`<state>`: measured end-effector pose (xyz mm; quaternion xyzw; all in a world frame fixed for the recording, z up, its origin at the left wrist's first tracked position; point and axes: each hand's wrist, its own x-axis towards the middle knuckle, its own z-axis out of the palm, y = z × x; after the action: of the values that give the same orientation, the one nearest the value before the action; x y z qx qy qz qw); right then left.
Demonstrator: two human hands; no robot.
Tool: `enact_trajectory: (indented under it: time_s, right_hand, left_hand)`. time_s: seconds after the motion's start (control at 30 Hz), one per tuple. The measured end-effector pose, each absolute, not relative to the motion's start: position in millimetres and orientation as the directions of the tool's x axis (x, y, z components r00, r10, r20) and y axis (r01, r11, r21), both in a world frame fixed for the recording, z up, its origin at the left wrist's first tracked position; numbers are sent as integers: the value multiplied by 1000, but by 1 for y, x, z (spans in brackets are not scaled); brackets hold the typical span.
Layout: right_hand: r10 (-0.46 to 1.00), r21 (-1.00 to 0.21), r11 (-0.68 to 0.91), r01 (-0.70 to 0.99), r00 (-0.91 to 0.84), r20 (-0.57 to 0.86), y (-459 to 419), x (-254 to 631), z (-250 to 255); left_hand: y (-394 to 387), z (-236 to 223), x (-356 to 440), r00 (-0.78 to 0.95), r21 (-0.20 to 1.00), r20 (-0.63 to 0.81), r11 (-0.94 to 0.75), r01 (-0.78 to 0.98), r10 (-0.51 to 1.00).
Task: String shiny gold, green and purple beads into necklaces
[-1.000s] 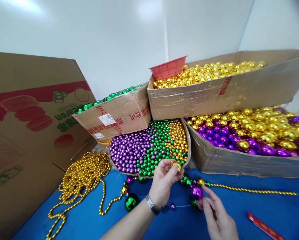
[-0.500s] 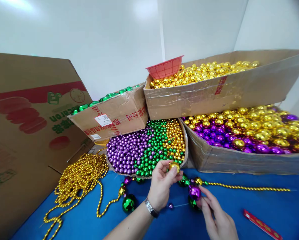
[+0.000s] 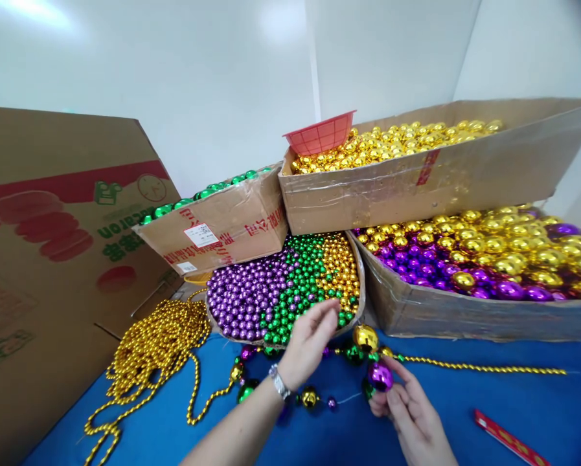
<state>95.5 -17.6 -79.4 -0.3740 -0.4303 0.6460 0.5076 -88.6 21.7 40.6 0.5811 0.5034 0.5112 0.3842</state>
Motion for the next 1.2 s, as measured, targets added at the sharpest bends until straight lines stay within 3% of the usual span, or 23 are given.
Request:
enact_trajectory:
  time_s: [0.07,0.13,0.2,0.37,0.43,0.53,0.6,0.63,0.83,1.2]
  right_hand:
    - [983,-932,-102,-347,-181,-40,-19,97,-76]
    - [986,-942,-107,-320,-155,-59,-20,99,-73]
    - [988,-951,-107,-289,-142,-68,-20,101,-74]
    - [984,-984,-34,-178,-179,-2,-18,106,-77]
    - [981,-993,-24,-119,-192,-1,-18,107,-77]
    - [977,-999,-11,-48,-214,0,-19,107,-76]
    - [977,-1000,16,-15,-214,19,-19,107,-76]
    - [977,-1000,29,-3,-214,29,-19,106,-75]
    - [974,-999,27,36,-224,18,-20,106,-73]
    - [975,-993,-51,103,-212,-72,-23,108,-75]
  left_hand:
    - [41,42,-108,-94,830,349,-262,493,932]
    - [60,40,-124,-41,689,398,-269,673,917]
    - [73,35,-133,10,646,372,-266,715,928]
    - [76,31,-132,-28,709,357,-251,659,934]
    - [67,35,-125,-64,803,319,-234,549,945]
    - [48,43,-112,-98,993,115,-114,14,989]
    - [37,46,-104,-68,947,-22,-1,-320,997]
    - [33,47,-100,-61,920,-56,28,-390,997]
    - [24,46,-95,-81,889,-85,39,-457,993]
    - [16,48,-93,-115,956,-10,-24,-292,993]
